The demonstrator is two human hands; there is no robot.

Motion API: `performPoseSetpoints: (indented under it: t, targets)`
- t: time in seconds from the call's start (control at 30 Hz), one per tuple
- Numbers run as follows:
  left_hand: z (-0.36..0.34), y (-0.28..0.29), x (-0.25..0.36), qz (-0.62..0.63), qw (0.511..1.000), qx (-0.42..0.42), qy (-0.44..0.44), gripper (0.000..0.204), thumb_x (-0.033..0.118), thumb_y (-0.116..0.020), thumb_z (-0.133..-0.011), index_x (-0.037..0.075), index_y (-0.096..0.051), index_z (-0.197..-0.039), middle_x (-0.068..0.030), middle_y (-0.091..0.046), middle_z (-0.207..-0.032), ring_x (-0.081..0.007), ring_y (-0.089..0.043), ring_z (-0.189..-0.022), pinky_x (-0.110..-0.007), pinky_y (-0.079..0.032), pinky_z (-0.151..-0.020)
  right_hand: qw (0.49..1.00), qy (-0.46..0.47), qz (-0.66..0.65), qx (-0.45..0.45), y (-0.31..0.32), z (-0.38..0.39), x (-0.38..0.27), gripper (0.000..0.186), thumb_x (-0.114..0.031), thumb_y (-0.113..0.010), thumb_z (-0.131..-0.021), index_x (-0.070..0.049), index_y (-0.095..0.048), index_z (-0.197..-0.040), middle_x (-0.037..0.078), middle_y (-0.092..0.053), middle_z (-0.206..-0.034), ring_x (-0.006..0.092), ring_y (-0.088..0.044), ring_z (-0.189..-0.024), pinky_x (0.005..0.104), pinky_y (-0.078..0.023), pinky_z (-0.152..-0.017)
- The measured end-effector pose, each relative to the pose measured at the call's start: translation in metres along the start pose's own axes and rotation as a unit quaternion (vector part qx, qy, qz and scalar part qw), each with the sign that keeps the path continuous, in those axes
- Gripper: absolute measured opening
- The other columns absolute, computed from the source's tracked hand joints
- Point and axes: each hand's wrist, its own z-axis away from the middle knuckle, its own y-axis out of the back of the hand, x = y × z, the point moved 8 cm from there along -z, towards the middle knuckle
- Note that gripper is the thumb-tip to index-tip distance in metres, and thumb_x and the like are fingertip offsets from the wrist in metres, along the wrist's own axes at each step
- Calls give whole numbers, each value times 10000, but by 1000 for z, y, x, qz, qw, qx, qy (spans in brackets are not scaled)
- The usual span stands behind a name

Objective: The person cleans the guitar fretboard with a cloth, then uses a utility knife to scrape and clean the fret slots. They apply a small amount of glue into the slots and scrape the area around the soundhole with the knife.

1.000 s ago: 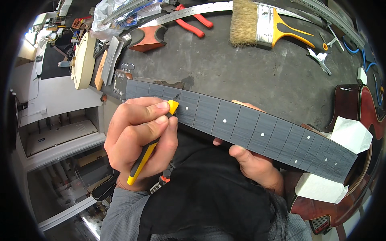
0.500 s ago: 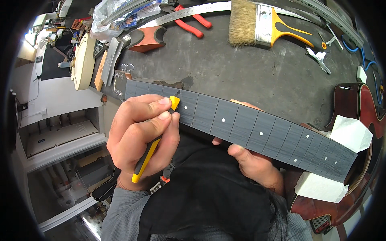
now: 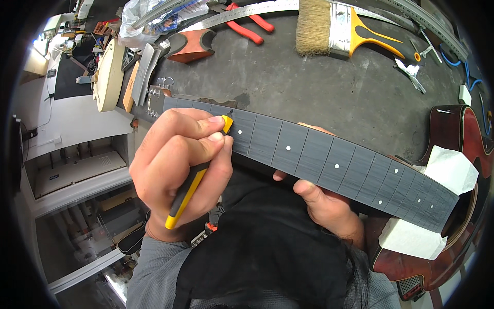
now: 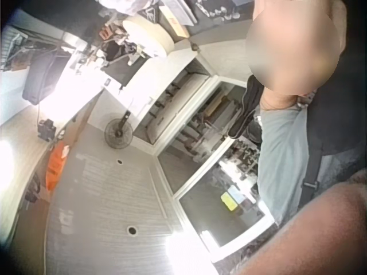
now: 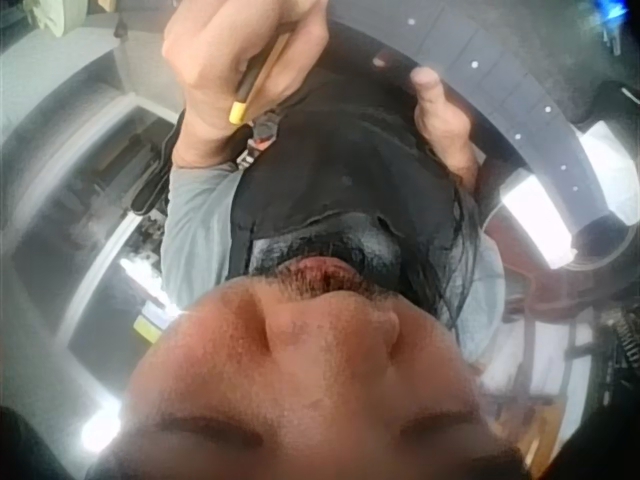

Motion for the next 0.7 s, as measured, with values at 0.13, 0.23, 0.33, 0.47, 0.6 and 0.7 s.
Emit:
performPoseSetpoints:
  t: [0.13,0.23,0.33,0.47,0.6,0.7]
  targets:
    - [1,0,1,5,1000,-5,-1,241,-171,-817,-705,-34,-641,-799,-151,-691,-847,-303,-765,-813,-375,-636,-726,1000,10,4,2,-1,0,0,837,-310,-863,-987,71,-426,-1590,175,-694,-1294,265,-727,-1052,412,-600,-955]
    - [5,2,2,14,1000,-10,4,241,-167,-815,-692,-35,-645,-800,-148,-686,-840,-294,-762,-809,-366,-627,-716,1000,9,19,-1,0,0,1,836,-345,-853,-987,67,-439,-1585,177,-682,-1317,276,-728,-1050,416,-608,-922]
    - [9,5,3,28,999,-24,15,241,-165,-809,-675,-36,-650,-802,-148,-685,-836,-288,-758,-801,-363,-620,-713,997,17,78,13,0,-2,-1,866,-503,-816,-987,51,-485,-1564,181,-627,-1407,300,-720,-1048,417,-633,-783]
    - [12,11,4,53,996,-57,45,239,-160,-805,-659,-39,-663,-809,-149,-688,-835,-286,-752,-794,-362,-613,-727,995,32,98,7,1,0,0,839,-530,-791,-1003,40,-512,-1551,180,-618,-1423,309,-715,-1046,426,-638,-756]
    - [-5,18,4,56,986,-112,111,238,-131,-837,-680,-28,-684,-830,-147,-697,-842,-270,-736,-789,-349,-599,-756,994,52,94,-11,3,1,3,735,-492,-750,-1044,17,-535,-1529,177,-639,-1390,319,-710,-1042,443,-629,-775]
    - [-11,14,-11,114,978,-108,136,420,-81,-892,-759,-33,-636,-1088,-124,-703,-981,-229,-742,-889,-330,-592,-804,992,78,97,-18,0,-2,0,652,-470,-725,-1067,-9,-559,-1498,173,-659,-1359,324,-708,-1036,456,-622,-785]
